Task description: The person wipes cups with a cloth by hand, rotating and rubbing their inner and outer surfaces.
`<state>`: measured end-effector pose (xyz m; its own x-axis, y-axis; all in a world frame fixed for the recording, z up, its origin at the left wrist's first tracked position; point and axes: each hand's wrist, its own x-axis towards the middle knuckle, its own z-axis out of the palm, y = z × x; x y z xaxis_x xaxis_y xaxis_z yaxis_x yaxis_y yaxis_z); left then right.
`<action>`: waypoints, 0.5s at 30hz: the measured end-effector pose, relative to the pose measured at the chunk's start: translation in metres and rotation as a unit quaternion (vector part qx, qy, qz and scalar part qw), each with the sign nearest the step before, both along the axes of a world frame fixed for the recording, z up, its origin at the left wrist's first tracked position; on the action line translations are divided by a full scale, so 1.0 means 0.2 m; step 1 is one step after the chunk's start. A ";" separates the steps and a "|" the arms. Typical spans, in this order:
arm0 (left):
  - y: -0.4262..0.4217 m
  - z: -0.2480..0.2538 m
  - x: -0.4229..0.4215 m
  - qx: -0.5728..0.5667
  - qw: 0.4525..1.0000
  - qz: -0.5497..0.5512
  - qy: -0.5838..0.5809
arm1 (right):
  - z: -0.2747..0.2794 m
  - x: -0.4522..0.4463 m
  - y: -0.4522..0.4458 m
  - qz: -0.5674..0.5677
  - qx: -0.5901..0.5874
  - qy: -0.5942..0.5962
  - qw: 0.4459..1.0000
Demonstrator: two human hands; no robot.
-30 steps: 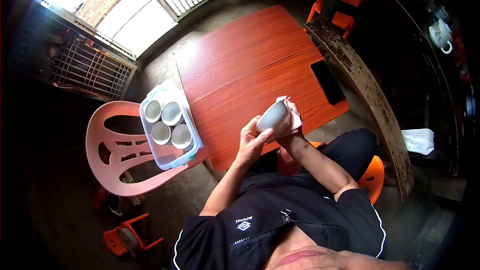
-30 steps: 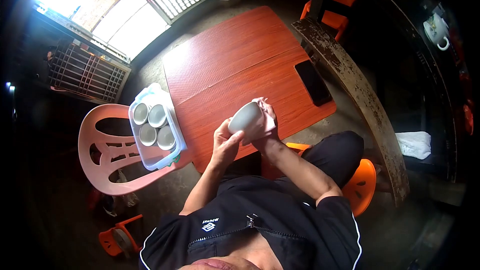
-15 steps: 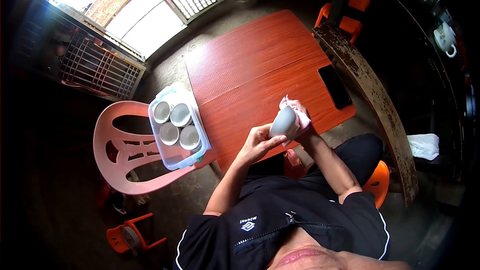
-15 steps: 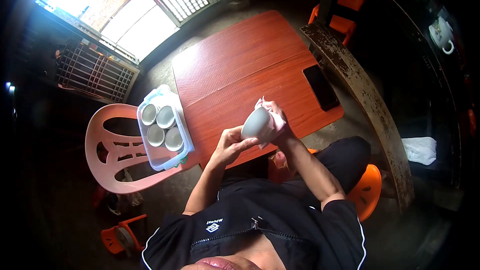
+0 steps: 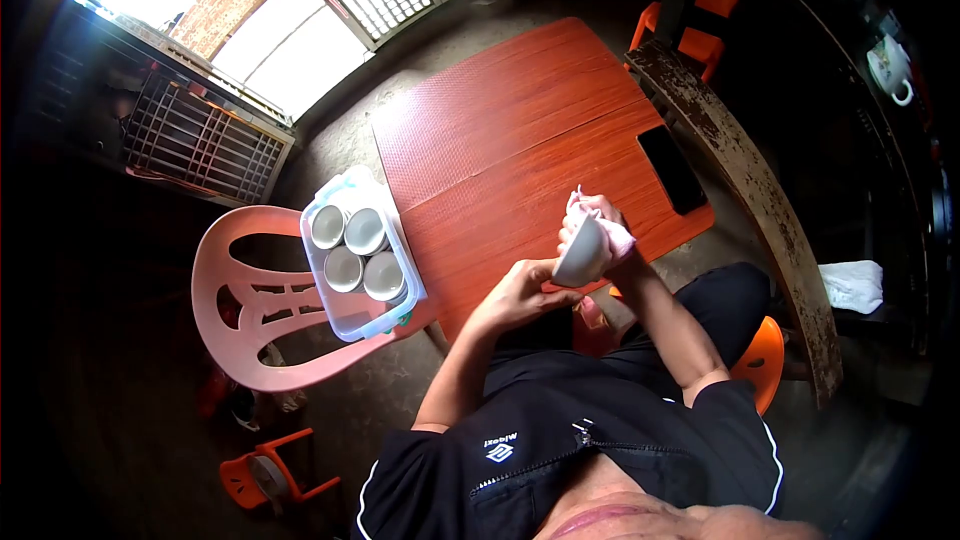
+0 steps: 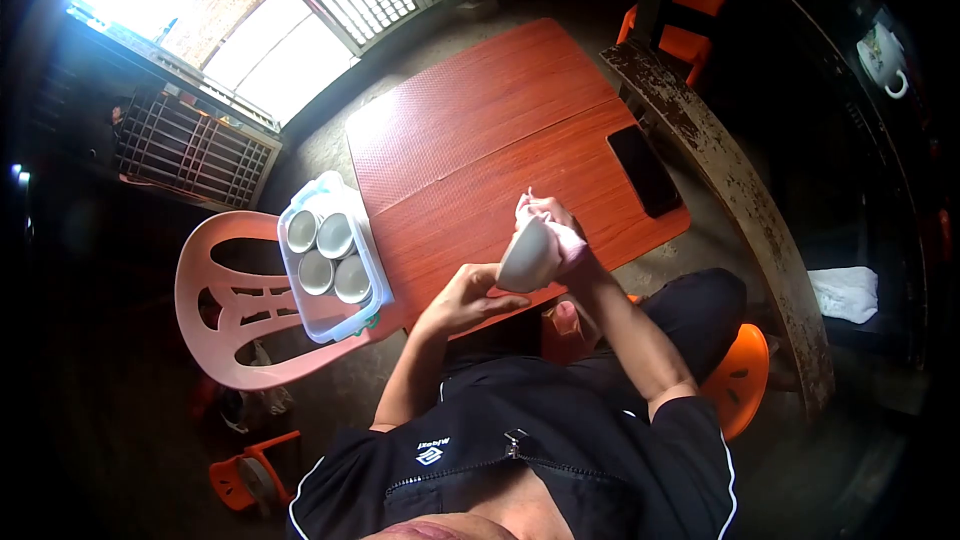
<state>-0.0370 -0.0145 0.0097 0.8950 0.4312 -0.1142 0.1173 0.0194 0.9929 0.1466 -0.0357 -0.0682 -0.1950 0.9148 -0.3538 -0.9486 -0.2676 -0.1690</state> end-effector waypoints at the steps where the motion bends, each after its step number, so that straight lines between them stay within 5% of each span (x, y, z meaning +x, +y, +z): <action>1: 0.02 0.04 -0.01 -0.077 0.997 -0.004 0.022 | 0.09 0.00 0.00 -0.104 0.227 -0.393 0.885; 3: 0.04 0.08 0.00 -0.180 0.983 -0.005 0.028 | 0.31 0.02 -0.07 -0.009 0.268 -0.678 0.685; 5: 0.03 0.06 0.00 -0.173 0.985 -0.006 0.010 | 0.35 -0.01 -0.09 -0.066 0.323 -0.703 0.630; 6: 0.02 0.06 0.00 -0.170 0.985 -0.008 0.003 | 0.31 -0.01 -0.08 -0.075 0.317 -0.698 0.637; 9: 0.01 0.04 0.00 -0.164 0.986 0.006 0.002 | -0.22 -0.04 -0.06 -0.075 0.144 -0.396 0.904; 13: -0.02 -0.01 0.02 -0.124 0.992 0.012 -0.026 | -0.20 -0.02 -0.04 -0.059 0.153 -0.358 0.919; 15: -0.02 -0.01 0.02 -0.140 0.990 0.007 -0.018 | 0.06 0.00 -0.05 -0.127 0.286 -0.575 0.756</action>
